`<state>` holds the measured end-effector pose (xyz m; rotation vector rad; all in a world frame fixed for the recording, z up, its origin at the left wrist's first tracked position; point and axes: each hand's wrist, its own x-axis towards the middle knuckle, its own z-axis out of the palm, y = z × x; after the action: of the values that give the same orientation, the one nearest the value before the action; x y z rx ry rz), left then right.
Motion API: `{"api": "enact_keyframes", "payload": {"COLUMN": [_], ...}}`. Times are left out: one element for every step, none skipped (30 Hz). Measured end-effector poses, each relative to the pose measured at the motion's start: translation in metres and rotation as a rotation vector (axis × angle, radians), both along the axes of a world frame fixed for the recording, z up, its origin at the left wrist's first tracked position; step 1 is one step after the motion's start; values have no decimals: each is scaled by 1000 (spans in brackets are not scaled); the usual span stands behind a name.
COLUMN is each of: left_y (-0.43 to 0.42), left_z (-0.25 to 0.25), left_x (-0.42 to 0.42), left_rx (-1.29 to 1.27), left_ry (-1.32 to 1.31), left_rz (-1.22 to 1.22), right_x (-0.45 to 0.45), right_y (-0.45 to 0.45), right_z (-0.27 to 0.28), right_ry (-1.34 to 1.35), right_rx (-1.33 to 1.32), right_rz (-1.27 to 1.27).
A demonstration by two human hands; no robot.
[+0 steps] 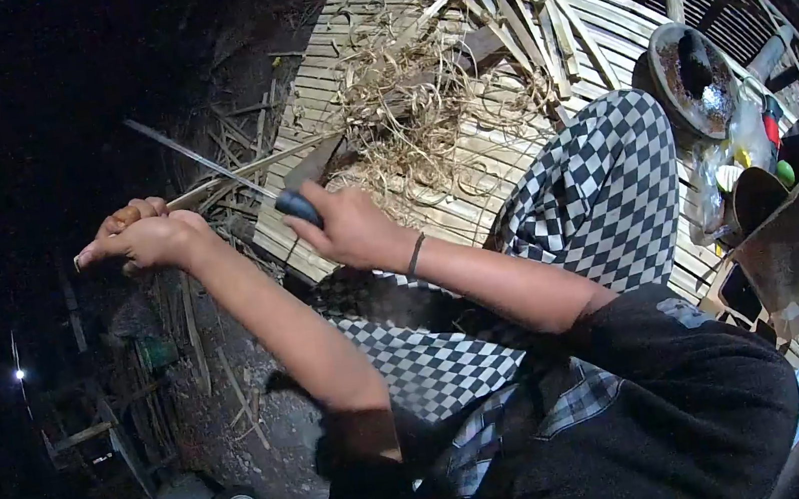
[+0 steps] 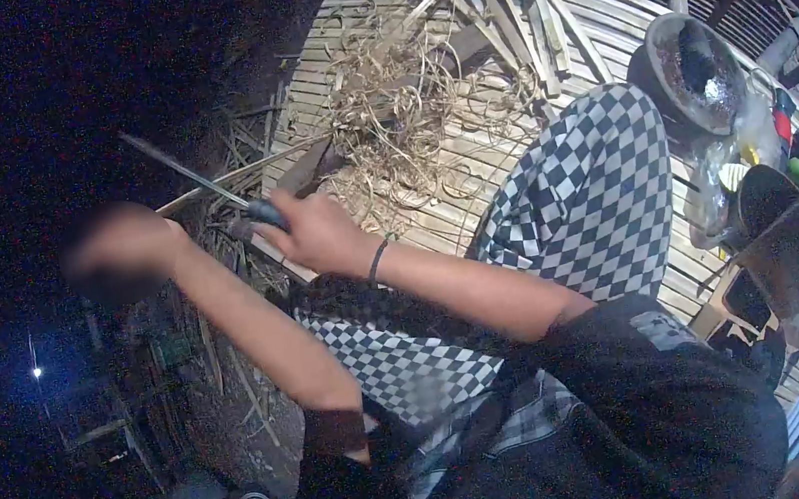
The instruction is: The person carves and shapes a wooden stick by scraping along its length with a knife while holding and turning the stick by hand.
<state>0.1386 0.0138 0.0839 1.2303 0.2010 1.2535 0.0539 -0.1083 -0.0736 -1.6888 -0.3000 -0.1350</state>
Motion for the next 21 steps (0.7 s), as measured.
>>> {"api": "enact_keyframes", "payload": {"left_y": [2,4,7,8,9,9,6,5,3,-1,-5,-9,-12,-8,-1,8,8,6,5,6,7], "left_z": [0,0,-1,-1,-2,-2,-3,-4,-5,-4,-3,0,3,2,4,5,8,7,8,8,5], "left_x": [-2,-3,-4,-6,-7,-5,0,3,7,9,9,9,6,4,4,5,3,2,5,9,13], "left_rx": [2,3,2,0,2,19,33,29,51,74,71,56,41,83,86,35,-17,-15,-18,3,24], "left_ry": [7,0,4,10,15,19,24,33,26,17,19,44,67,56,50,45,43,34,30,43,61], "left_rz": [-1,0,7,15,14,-3,-21,-25,-29,-32,-31,-21,-10,-25,-22,-9,1,6,-8,-18,-20], "right_x": [2,7,13,17,15,14,14,10,7,4,2,4,8,16,26,37,43,46,44,40,33], "right_y": [3,3,4,-4,-5,-7,-10,-6,-5,-7,-9,-9,-6,-1,2,-5,-16,-19,-20,-19,-17], "right_z": [-9,-24,-39,-38,-37,-35,-31,-26,-22,-10,-5,-10,-26,-52,-75,-96,-103,-107,-101,-91,-81], "right_ry": [-4,16,38,71,76,90,104,50,58,37,12,-8,-13,43,100,163,230,283,280,204,133], "right_rx": [2,3,5,-45,-43,-48,-56,-47,-54,-51,-46,-27,-27,-31,-32,-73,-114,-148,-149,-150,-153], "right_rz": [5,-36,-77,-54,-54,-33,-13,-52,-55,-33,-7,-30,-25,-73,-124,-143,-164,-152,-167,-161,-148]}}
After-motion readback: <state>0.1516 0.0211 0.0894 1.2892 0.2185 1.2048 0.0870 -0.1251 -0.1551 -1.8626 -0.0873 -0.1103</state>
